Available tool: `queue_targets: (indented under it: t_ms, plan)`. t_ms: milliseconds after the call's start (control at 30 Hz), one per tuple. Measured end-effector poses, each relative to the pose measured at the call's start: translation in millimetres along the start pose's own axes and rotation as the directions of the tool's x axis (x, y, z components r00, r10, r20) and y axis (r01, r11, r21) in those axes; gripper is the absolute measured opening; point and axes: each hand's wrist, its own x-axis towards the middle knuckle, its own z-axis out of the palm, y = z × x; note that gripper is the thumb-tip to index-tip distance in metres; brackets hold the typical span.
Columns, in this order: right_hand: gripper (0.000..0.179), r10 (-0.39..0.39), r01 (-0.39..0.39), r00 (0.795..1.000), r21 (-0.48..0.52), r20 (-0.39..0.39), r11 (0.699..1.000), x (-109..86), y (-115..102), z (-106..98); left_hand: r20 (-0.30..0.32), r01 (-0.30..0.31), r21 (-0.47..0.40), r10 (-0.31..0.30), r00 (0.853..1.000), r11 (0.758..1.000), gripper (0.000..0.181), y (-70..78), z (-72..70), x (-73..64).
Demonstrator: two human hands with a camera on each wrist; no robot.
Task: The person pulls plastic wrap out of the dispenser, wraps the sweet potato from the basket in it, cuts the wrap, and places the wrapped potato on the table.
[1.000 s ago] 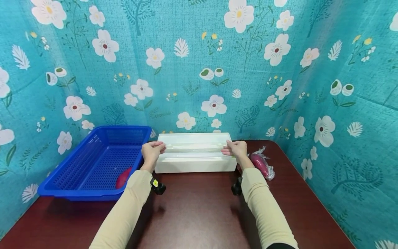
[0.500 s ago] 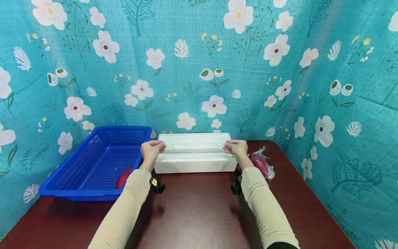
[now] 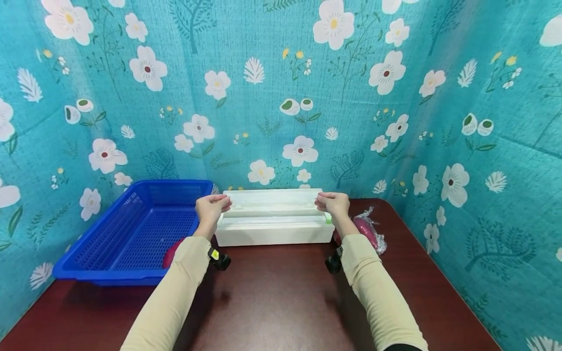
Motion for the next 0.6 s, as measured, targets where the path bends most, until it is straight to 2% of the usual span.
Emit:
queue_targets:
  t_ms: [67, 100, 167, 200, 233, 300, 400, 433, 467, 600]
  plan:
    - [0.033, -0.017, 0.017, 1.000, -0.014, -0.006, 1.000, -1.0, -2, 0, 0.002, 0.036, -0.016, -0.036, 0.999, 0.999, 0.010, 28.7, -5.3, -17.7]
    - [0.034, -0.027, 0.027, 1.000, -0.018, -0.002, 0.999, -1.6, -3, -1, -0.005, 0.036, -0.013, -0.036, 0.999, 0.999, 0.012, 38.4, -7.2, -24.1]
    - [0.034, -0.038, 0.038, 0.999, -0.034, -0.004, 0.999, -3.0, -6, -1, 0.002, 0.019, -0.039, -0.019, 1.000, 0.999, 0.011, 28.2, -6.3, -16.9]
    - [0.034, -0.044, 0.044, 0.999, -0.043, -0.006, 0.998, -3.9, -7, -2, 0.003, 0.018, -0.038, -0.018, 1.000, 0.999, 0.011, 28.5, -6.4, -16.8]
    - [0.034, -0.050, 0.049, 0.999, -0.051, -0.008, 0.997, -5.0, -8, -2, 0.002, 0.026, -0.023, -0.026, 1.000, 0.999, 0.013, 35.3, -7.2, -20.7]
    - [0.034, -0.061, 0.061, 0.998, -0.055, -0.001, 0.997, -6.3, -10, -3, 0.009, 0.030, -0.025, -0.030, 1.000, 0.999, 0.014, 38.1, -8.1, -21.9]
    - [0.034, -0.066, 0.066, 0.998, -0.051, 0.000, 0.996, -7.9, -13, -3, 0.003, 0.049, -0.002, -0.049, 0.999, 0.999, 0.014, 58.2, -11.5, -34.0]
    - [0.034, -0.067, 0.067, 0.998, -0.047, 0.002, 0.997, -8.2, -14, -2, 0.002, 0.046, 0.005, -0.046, 0.999, 0.999, 0.014, 58.9, -11.9, -33.9]
    - [0.034, -0.068, 0.069, 0.998, -0.042, 0.006, 0.997, -8.1, -15, -2, 0.016, 0.030, -0.018, -0.030, 0.999, 0.999, 0.013, 51.8, -12.2, -29.1]
    - [0.033, -0.064, 0.064, 0.998, -0.021, -0.003, 0.998, -7.5, -17, -2, 0.013, 0.025, -0.016, -0.024, 1.000, 1.000, 0.014, 50.0, -12.8, -25.0]
